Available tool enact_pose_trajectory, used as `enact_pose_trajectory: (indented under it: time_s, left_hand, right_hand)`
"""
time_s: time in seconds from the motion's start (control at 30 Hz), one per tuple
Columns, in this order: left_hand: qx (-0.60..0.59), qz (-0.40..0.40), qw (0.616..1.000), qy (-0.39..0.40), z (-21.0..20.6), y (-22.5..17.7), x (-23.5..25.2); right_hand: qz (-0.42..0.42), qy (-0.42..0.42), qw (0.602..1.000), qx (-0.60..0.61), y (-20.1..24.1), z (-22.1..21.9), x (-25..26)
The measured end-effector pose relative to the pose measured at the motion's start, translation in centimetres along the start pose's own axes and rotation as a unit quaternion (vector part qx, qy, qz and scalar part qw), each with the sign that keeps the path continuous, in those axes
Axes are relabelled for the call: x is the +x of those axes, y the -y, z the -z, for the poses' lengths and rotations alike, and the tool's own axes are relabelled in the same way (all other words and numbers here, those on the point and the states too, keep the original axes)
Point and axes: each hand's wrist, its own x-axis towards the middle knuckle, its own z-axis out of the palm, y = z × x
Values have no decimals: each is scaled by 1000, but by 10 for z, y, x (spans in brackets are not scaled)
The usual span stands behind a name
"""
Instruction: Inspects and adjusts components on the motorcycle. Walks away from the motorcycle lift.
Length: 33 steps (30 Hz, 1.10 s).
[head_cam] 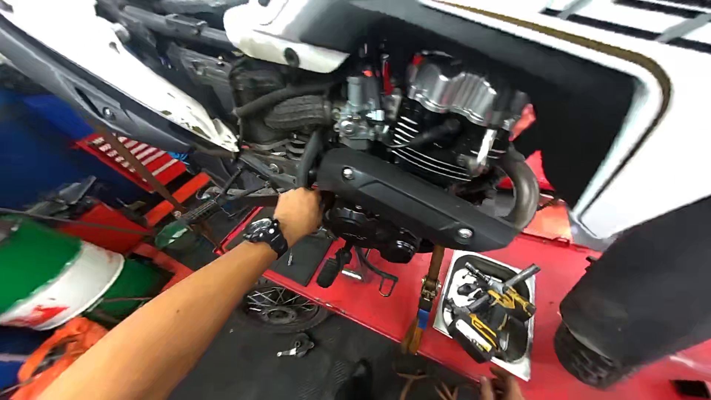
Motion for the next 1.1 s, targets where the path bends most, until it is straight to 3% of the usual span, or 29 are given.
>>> enact_pose_trajectory:
  time_s: [0.17,0.27,0.37,0.43,0.5,0.57,0.67,0.8,0.97,1.1]
  left_hand:
    - [-9,-16,999,44,-1,-9,2]
    - [-47,-34,998,36,0,0,5]
    - [-130,-114,982,70,15,42,-21]
    - [-177,-149,972,-36,18,87,-55]
    - [-185,-132,965,-134,6,125,-84]
    - [-200,-98,963,-154,-19,148,-109]
    - [-289,-81,947,-112,-57,164,-131]
    - [-411,-83,897,-142,-86,163,-136]
    - [-458,-102,870,-149,-93,161,-130]
    - [-501,-101,848,-141,-94,162,-133]
  right_hand:
    - [255,-90,962,39,163,-19,10]
    - [392,-190,899,50,275,-27,22]
    - [473,-256,843,6,364,-39,41]
    - [489,-243,834,-83,414,-53,59]
    - [470,-210,835,-193,452,-73,78]
    - [430,-186,835,-290,473,-93,93]
    - [396,-192,824,-357,482,-104,101]
    - [383,-205,829,-353,484,-108,97]
    - [332,-245,866,-282,495,-118,96]
    - [310,-269,874,-260,498,-128,92]
